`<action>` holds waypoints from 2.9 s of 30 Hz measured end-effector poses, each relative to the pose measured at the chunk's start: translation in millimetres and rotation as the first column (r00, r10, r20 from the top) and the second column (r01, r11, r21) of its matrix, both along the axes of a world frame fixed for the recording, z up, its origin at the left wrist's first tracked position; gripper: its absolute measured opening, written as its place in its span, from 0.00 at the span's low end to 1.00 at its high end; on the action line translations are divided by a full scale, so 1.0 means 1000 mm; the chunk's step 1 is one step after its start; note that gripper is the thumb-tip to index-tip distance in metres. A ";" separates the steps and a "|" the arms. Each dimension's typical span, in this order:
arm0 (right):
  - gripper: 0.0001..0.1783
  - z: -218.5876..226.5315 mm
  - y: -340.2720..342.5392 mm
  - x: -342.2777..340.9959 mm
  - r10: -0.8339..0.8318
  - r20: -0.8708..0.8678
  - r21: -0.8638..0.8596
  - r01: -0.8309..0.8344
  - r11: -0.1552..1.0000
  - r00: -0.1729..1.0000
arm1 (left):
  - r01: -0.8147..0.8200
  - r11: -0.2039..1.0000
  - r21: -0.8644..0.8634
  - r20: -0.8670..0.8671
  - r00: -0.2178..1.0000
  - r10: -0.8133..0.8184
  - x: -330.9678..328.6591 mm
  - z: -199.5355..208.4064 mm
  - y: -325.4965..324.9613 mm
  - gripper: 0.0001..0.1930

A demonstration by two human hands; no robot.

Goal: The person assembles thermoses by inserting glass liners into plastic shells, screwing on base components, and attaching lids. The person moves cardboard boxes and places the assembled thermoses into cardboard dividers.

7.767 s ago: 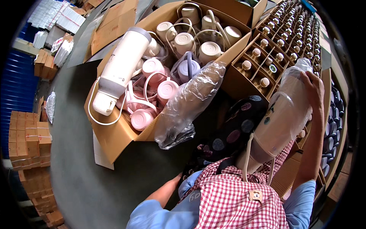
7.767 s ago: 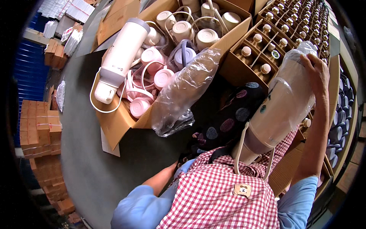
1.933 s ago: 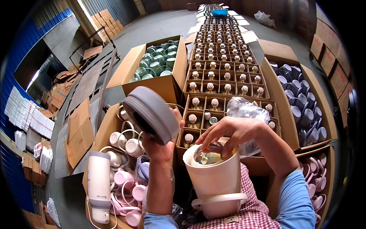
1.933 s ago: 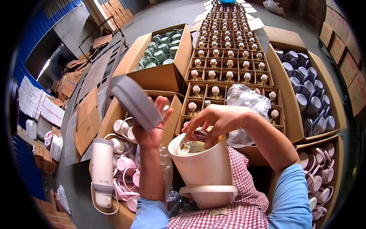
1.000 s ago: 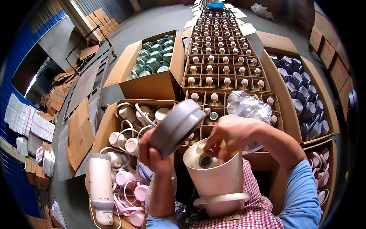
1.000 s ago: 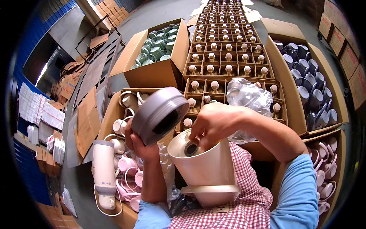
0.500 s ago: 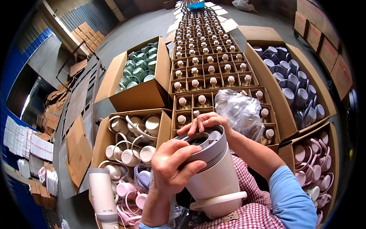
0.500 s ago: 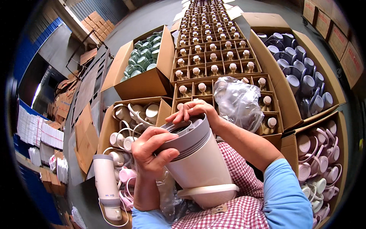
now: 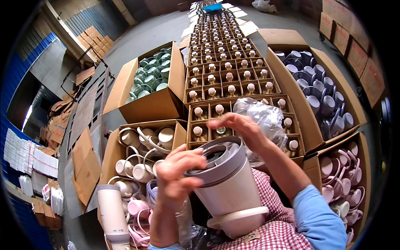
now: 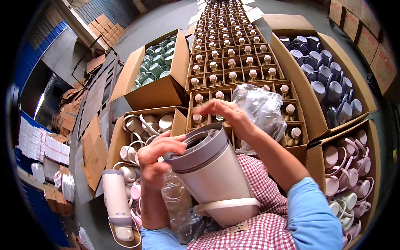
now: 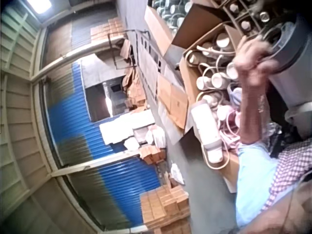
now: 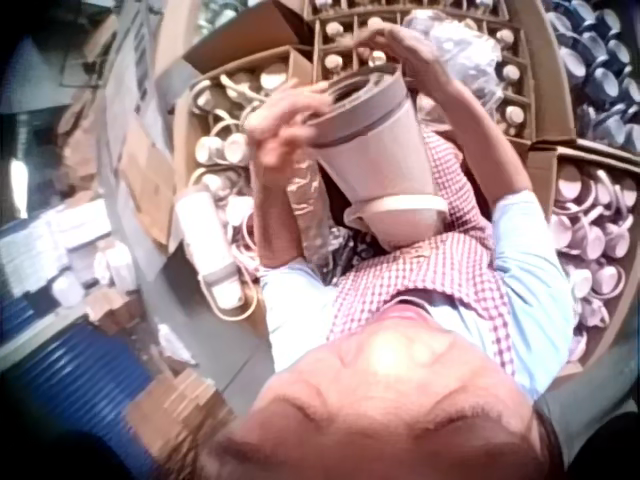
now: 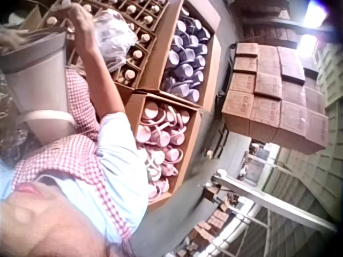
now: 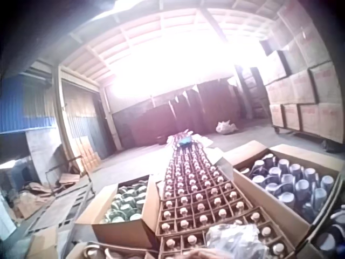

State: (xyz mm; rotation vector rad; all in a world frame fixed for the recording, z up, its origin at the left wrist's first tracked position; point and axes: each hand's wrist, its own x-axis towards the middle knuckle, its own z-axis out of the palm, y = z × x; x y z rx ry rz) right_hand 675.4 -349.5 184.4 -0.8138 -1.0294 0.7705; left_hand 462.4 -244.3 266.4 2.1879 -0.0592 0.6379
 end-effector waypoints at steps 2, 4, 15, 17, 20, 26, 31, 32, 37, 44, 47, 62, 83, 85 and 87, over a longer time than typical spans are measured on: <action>0.46 -0.021 0.011 -0.003 0.166 -0.390 -0.084 -0.215 0.973 0.906 | -0.260 0.939 0.225 -0.024 0.962 0.272 0.032 0.013 -0.060 0.21; 0.49 -0.015 0.005 -0.019 0.239 -0.425 -0.070 -0.294 0.953 0.873 | -0.276 0.940 0.203 -0.040 0.956 0.289 0.029 0.007 -0.060 0.19; 0.56 -0.013 0.002 -0.018 0.316 -0.273 -0.081 -0.349 0.934 0.909 | -0.213 0.940 0.266 0.101 0.976 0.193 0.033 0.002 -0.049 0.12; 0.56 0.003 -0.013 -0.010 0.188 0.182 -0.053 -0.181 0.982 0.965 | -0.006 0.999 -0.031 0.245 0.969 0.013 0.005 -0.031 -0.005 0.11; 0.55 0.005 -0.016 -0.003 0.219 0.190 -0.033 -0.217 0.976 0.957 | 0.156 0.926 -0.345 0.192 0.977 -0.094 0.000 -0.037 0.008 0.15; 0.59 -0.011 -0.008 -0.016 0.243 -0.272 -0.101 -0.278 0.955 0.931 | -0.093 0.987 0.128 0.056 0.995 0.086 0.028 -0.002 -0.037 0.13; 0.59 0.004 -0.011 -0.010 0.236 -0.011 -0.069 -0.236 0.969 0.972 | 0.083 0.990 -0.114 0.069 0.995 -0.075 0.008 -0.016 0.005 0.15; 0.60 -0.002 -0.005 -0.008 0.173 -0.200 -0.076 -0.191 0.979 0.964 | -0.040 0.997 0.073 -0.026 0.999 0.042 0.026 0.002 -0.016 0.13; 0.59 -0.005 -0.007 -0.007 0.250 0.074 -0.053 -0.246 0.968 0.966 | -0.013 0.997 0.072 0.121 0.993 0.004 0.016 -0.019 -0.009 0.14; 0.60 -0.015 0.006 -0.021 0.327 -0.370 -0.079 -0.380 0.922 0.870 | -0.197 0.894 0.403 -0.036 0.972 0.230 0.041 0.019 -0.061 0.14; 0.61 0.001 -0.007 -0.014 0.284 -0.054 -0.105 -0.289 0.952 0.957 | -0.085 0.989 0.118 0.108 0.992 0.072 0.018 -0.015 -0.022 0.14; 0.51 0.008 -0.022 0.000 0.258 0.196 -0.032 -0.256 0.966 0.946 | 0.060 0.987 -0.151 0.005 0.998 -0.060 0.005 -0.012 0.006 0.16; 0.11 0.167 -0.061 -0.045 0.430 0.835 -0.502 0.155 0.851 0.345 | 0.230 0.223 -0.947 0.238 0.971 0.011 0.055 -0.141 -0.078 0.17; 0.11 0.172 -0.073 -0.050 0.349 0.918 -0.387 0.227 0.894 0.190 | 0.205 0.235 -0.950 0.221 0.974 0.046 0.059 -0.138 -0.088 0.17; 0.11 0.182 -0.080 -0.071 0.271 0.962 -0.271 0.258 0.927 0.035 | 0.134 0.314 -0.940 0.187 0.972 0.145 0.042 -0.123 -0.088 0.18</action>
